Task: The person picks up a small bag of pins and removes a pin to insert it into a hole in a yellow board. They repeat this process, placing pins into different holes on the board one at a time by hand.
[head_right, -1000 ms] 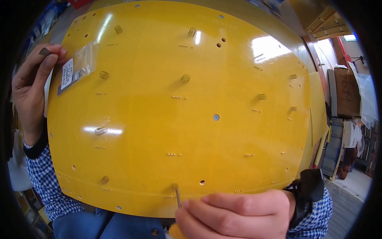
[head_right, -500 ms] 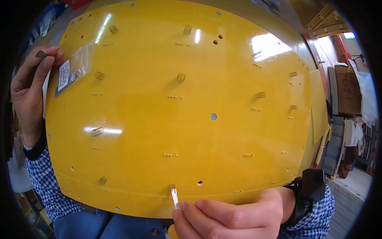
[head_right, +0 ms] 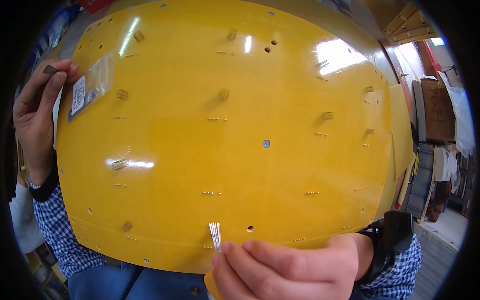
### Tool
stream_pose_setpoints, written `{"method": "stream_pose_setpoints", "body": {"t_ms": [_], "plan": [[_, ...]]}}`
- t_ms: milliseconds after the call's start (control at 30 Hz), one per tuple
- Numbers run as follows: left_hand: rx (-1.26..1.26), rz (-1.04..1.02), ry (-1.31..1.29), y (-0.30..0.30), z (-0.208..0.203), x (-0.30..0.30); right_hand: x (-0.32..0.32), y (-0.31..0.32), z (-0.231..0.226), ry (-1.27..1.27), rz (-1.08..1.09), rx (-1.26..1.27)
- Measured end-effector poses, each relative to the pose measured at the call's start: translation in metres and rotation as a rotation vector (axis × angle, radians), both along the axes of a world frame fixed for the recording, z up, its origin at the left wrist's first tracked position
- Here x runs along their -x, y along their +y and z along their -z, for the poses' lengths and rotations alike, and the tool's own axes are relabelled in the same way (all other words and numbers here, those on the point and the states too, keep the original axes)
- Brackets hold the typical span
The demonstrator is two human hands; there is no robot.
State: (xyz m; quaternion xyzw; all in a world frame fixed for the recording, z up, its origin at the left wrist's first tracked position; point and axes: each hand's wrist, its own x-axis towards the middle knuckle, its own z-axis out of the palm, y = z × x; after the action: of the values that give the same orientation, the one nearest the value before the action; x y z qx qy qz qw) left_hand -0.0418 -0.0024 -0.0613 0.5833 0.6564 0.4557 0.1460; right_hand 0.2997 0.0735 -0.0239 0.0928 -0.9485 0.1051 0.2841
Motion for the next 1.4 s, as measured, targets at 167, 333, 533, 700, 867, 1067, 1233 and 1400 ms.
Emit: {"method": "stream_pose_setpoints", "body": {"t_ms": [167,333,533,700,867,1067,1233,1400], "plan": [[-0.010,0.013,0.007,0.001,0.003,0.001,0.001,0.003,-0.028,-0.078,-0.063,0.326],[-0.124,0.199,0.030,0.011,0.002,0.007,-0.005,-0.001,-0.032,-0.125,-0.057,0.389],[-0.086,0.174,0.116,0.002,-0.002,0.015,0.001,0.005,-0.029,-0.232,-0.050,0.565],[-0.110,0.235,0.107,0.007,-0.002,0.017,-0.011,-0.006,-0.016,-0.124,0.315,0.119],[-0.107,0.264,0.086,0.006,-0.007,0.015,-0.004,-0.009,-0.013,-0.169,0.332,0.021],[-0.122,0.258,0.077,0.005,-0.006,0.009,-0.001,-0.011,-0.006,-0.118,0.339,0.039],[-0.118,0.263,0.052,0.008,-0.008,0.009,0.000,-0.008,-0.020,-0.214,0.320,0.000],[-0.127,0.279,0.001,0.009,-0.008,0.007,0.003,-0.010,-0.012,-0.147,0.324,-0.031]]}}
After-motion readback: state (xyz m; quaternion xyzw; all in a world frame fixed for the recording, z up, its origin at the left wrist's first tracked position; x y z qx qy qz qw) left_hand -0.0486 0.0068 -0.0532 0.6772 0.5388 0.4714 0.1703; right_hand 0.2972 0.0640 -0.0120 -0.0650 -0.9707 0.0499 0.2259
